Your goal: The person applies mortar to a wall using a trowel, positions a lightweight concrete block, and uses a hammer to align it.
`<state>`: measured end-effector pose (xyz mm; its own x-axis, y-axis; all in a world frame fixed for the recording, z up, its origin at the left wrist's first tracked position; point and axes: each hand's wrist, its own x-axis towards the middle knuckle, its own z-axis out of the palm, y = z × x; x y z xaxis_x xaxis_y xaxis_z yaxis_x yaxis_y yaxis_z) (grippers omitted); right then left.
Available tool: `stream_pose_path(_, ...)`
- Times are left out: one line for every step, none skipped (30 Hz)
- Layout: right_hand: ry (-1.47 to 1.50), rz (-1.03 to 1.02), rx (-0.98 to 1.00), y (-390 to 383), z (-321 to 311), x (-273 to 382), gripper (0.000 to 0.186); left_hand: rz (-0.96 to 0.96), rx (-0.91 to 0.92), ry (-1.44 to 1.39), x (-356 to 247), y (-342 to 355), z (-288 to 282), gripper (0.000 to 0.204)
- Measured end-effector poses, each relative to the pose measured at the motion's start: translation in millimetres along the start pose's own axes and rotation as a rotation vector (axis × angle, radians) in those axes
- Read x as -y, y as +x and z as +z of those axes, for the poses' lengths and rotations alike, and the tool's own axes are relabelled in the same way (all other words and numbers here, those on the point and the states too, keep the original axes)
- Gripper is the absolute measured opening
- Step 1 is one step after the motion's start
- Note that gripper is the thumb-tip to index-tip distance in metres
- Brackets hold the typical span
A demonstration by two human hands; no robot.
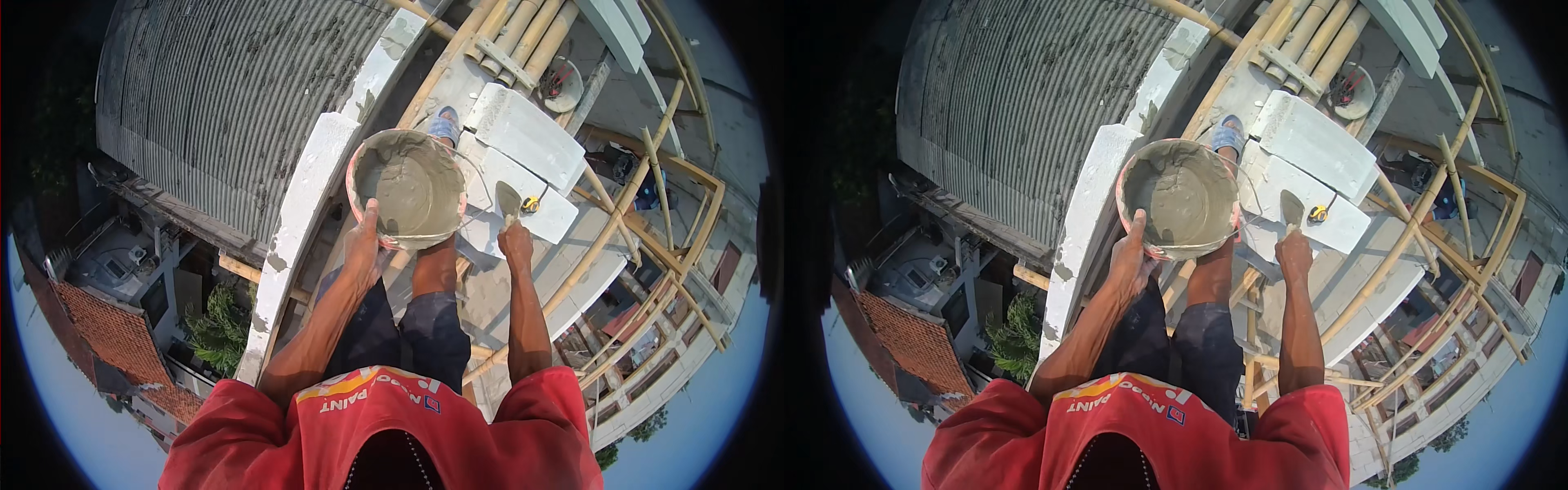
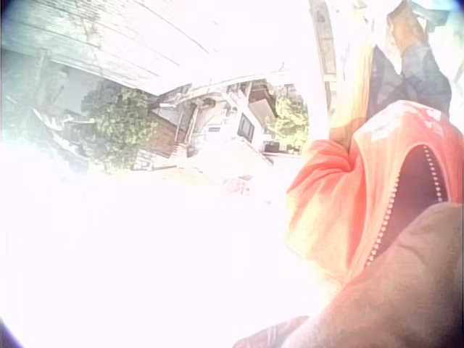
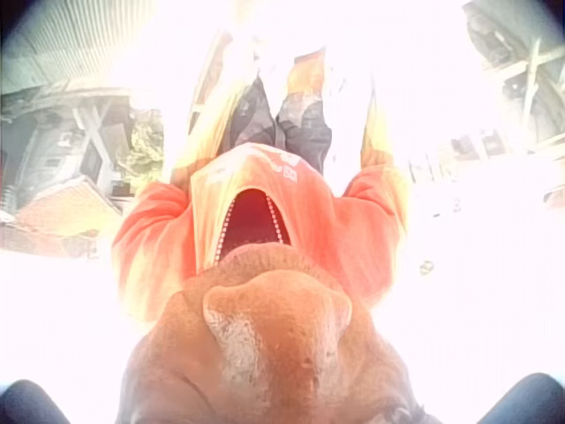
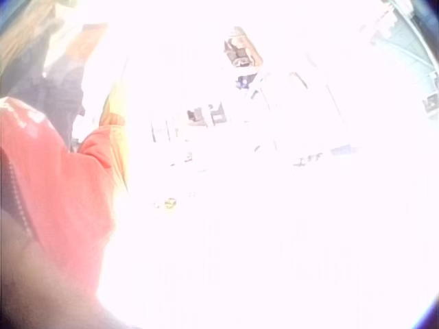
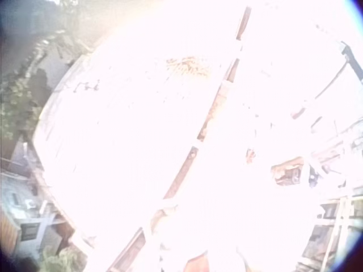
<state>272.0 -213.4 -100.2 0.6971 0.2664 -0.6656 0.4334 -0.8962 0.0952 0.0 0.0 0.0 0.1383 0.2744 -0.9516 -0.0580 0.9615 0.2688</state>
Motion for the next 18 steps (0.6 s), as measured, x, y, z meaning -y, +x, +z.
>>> stream_pose_path(0.013, -0.005, -0.023, -4.5, 2.5, 3.5, 0.032, -0.01, 0.019, 0.003, -2.9, 16.0, 8.0, 0.077)
stream_pose_path(0.012, -0.046, -0.034, -15.4, 1.1, 9.2, 0.031, -0.029, 0.033, 0.006, -1.6, 29.9, 13.2, 0.074)
stream_pose_path(-0.06, -0.004, 0.115, -35.3, -10.2, -8.6, 0.031, -0.134, -0.051, -0.006, 14.8, 26.2, 30.3, 0.074)
stream_pose_path(-0.109, -0.015, 0.112, -26.3, -18.4, -13.1, 0.03, -0.078, -0.036, -0.029, 6.4, 43.3, 61.7, 0.073)
stream_pose_path(-0.086, -0.002, 0.112, -11.3, -28.2, -12.2, 0.032, -0.01, -0.017, -0.05, -7.6, 61.7, 92.5, 0.072)
stream_pose_path(-0.056, -0.024, 0.051, -0.4, -39.1, -6.2, 0.034, -0.002, -0.036, -0.008, -21.8, 79.7, 119.2, 0.069)
stream_pose_path(-0.048, -0.02, 0.059, 1.4, -44.1, -6.2, 0.034, -0.004, -0.041, 0.003, -29.5, 94.1, 139.1, 0.069)
stream_pose_path(-0.027, -0.051, 0.065, 4.6, -48.9, -6.4, 0.035, -0.01, -0.02, 0.008, -38.6, 110.7, 160.6, 0.068)
stream_pose_path(-0.02, -0.069, 0.086, 3.9, -51.2, -14.5, 0.035, -0.041, -0.005, 0.011, -38.3, 127.0, 181.0, 0.067)
stream_pose_path(-0.019, -0.056, 0.109, 4.8, -52.8, -17.1, 0.035, -0.016, -0.001, -0.055, -43.1, 143.1, 207.9, 0.065)
stream_pose_path(-0.008, -0.04, 0.129, 6.8, -55.1, -19.9, 0.035, -0.012, -0.002, -0.037, -48.8, 159.0, 233.4, 0.065)
stream_pose_path(0.009, -0.032, 0.146, 10.8, -58.3, -21.0, 0.035, 0.003, -0.003, -0.018, -56.9, 176.7, 258.3, 0.064)
stream_pose_path(0.011, -0.026, 0.158, 14.0, -61.9, -24.8, 0.035, 0.028, 0.006, 0.041, -58.8, 203.1, 280.9, 0.065)
stream_pose_path(0.025, -0.035, 0.146, 16.9, -63.2, -29.0, 0.035, 0.039, 0.025, 0.116, -62.5, 227.8, 302.7, 0.066)
stream_pose_path(0.03, -0.038, 0.14, 19.4, -64.2, -34.2, 0.035, 0.046, 0.044, 0.189, -62.7, 253.7, 324.8, 0.067)
stream_pose_path(-0.01, 0.033, 0.238, 25.4, -75.3, -28.8, 0.037, 0.076, 0.07, 0.201, -65.3, 274.1, 347.7, 0.068)
stream_pose_path(0.002, 0.033, 0.245, 32.1, -79.7, -25.5, 0.037, 0.119, 0.093, 0.213, -75.2, 291.7, 370.8, 0.07)
stream_pose_path(0.034, 0.044, 0.292, 34.8, -82.0, -21.9, 0.04, 0.197, 0.109, 0.149, -82.0, 306.4, 390.9, 0.071)
